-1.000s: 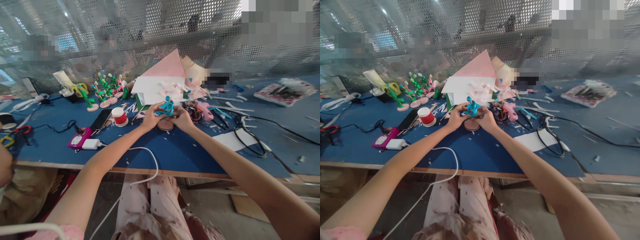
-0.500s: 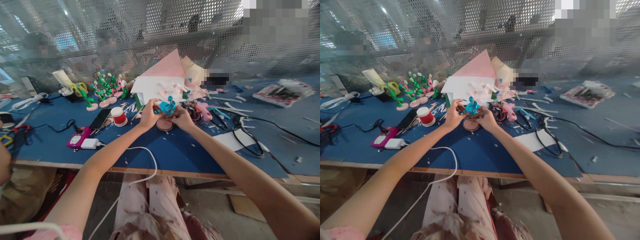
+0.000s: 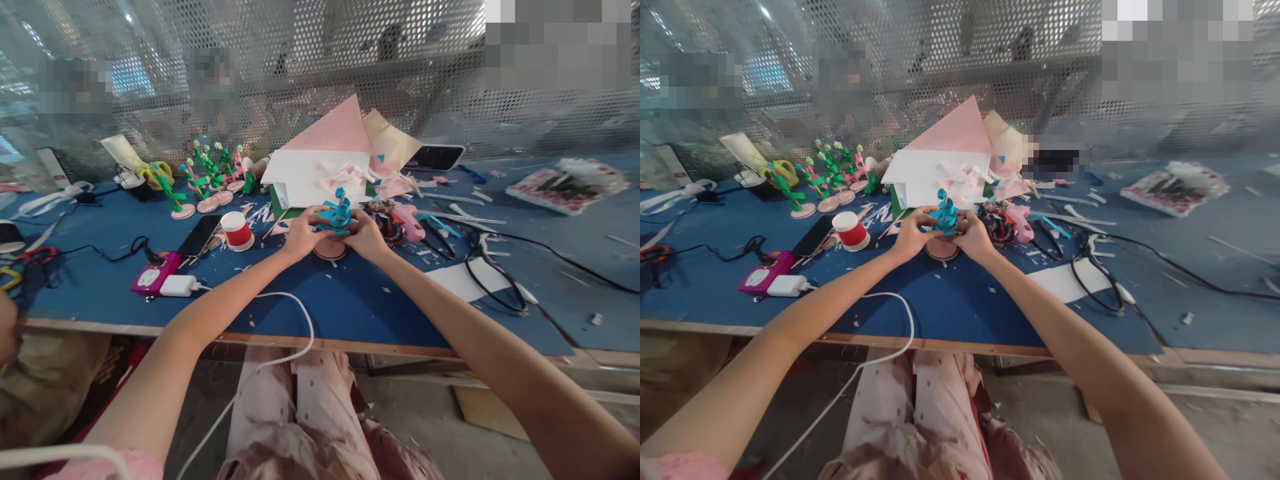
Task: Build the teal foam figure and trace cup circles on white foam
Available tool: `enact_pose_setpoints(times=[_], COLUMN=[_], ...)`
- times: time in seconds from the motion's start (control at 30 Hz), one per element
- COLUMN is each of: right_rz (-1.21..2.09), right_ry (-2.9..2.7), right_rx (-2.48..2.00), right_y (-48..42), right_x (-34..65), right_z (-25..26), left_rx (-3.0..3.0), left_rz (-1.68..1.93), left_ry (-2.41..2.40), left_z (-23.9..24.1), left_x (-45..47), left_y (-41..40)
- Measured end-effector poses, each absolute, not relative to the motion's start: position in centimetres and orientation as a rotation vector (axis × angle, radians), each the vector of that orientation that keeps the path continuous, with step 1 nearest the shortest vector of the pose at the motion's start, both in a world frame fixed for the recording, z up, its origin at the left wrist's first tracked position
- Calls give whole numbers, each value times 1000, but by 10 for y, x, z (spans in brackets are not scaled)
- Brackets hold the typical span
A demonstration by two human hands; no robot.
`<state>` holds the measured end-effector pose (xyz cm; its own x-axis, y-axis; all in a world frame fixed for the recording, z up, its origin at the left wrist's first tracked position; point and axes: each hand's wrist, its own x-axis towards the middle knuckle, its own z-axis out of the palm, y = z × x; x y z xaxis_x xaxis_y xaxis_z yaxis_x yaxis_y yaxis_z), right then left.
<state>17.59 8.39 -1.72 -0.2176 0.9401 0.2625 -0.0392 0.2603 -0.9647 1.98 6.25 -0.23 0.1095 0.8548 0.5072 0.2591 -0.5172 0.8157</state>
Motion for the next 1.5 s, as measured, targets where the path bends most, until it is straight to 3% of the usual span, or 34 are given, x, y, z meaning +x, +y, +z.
enact_pose_setpoints(times=[1.17, 1.4, 1.5], right_rz=[1020, 601, 266], right_ry=[-1633, -1799, -1744], right_rx=[-908, -930, -1028], right_y=[78, 82, 87], right_x=[174, 200, 222], right_z=[-16, 4, 12], left_rx=[1794, 1844, 1872], left_rz=[1330, 1331, 1340], left_ry=[873, 972, 980], left_z=[-9, -7, -4], left_x=[16, 3, -2], left_y=[71, 77, 81])
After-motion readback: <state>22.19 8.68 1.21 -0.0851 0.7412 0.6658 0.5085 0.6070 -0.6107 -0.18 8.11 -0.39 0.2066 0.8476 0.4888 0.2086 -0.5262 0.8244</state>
